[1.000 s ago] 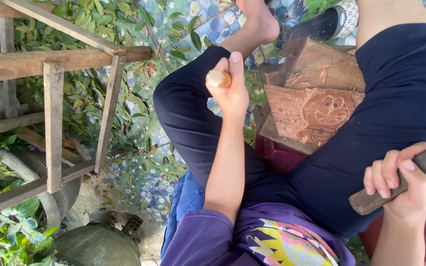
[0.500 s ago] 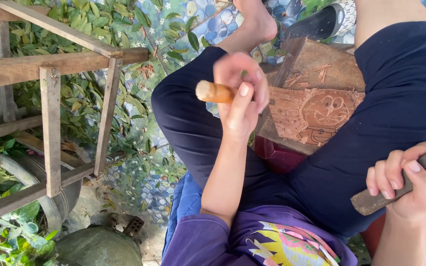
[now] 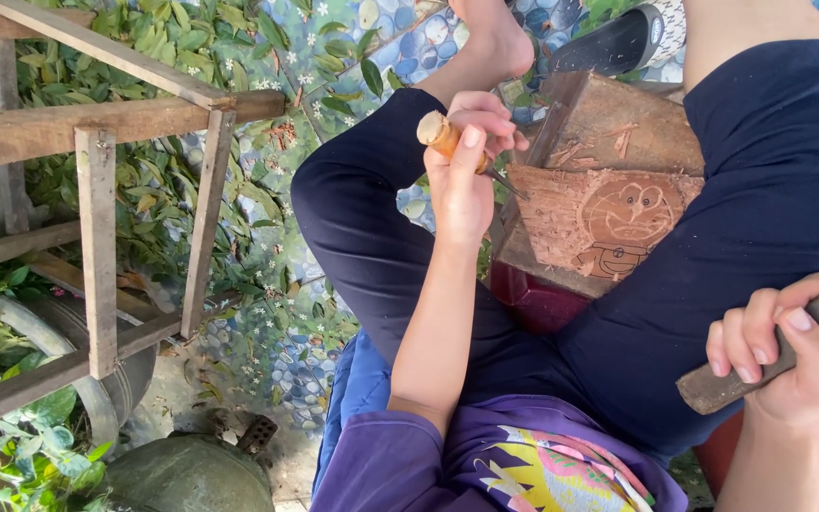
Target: Carving a design into a wooden block using a hammer and chisel while sitting on the floor.
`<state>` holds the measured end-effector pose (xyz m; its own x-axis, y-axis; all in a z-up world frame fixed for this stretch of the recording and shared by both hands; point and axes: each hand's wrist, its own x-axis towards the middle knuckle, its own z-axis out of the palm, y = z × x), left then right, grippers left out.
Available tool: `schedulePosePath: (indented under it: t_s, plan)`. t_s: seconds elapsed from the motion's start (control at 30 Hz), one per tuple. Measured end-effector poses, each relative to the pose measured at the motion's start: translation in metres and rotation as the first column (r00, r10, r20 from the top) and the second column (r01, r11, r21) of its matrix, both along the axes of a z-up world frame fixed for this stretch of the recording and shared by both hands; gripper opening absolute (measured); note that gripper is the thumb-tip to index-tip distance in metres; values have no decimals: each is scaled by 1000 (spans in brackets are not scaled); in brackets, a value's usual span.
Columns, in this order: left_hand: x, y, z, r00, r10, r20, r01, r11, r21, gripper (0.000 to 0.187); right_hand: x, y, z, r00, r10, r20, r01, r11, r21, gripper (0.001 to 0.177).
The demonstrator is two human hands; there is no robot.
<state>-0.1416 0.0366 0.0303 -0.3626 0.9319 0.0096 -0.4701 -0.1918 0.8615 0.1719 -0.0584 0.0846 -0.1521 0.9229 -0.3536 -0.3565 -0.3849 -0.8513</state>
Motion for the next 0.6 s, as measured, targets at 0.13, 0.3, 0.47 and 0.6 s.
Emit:
schedulePosePath:
  t_s: [0.13,0.3,0.47,0.6]
  plan:
    - [10,-3,26,995,-92,-47,93,995,29,25,1,1,-2,1000,-5,-9,5,1000,-1,11]
    - [52,-4,83,792,-274,-546,244,961,-129,35,5,3,-4,998,25,-51,-24,1000,17,7]
    - [112,-16,3,452,-404,-795,315,907,-281,23,20,-6,-14,998,47,-38,-47,999,-1,10]
    - [136,-27,-13,344,-505,-792,442,831,-338,24,34,-14,-25,997,35,62,-34,999,-26,18]
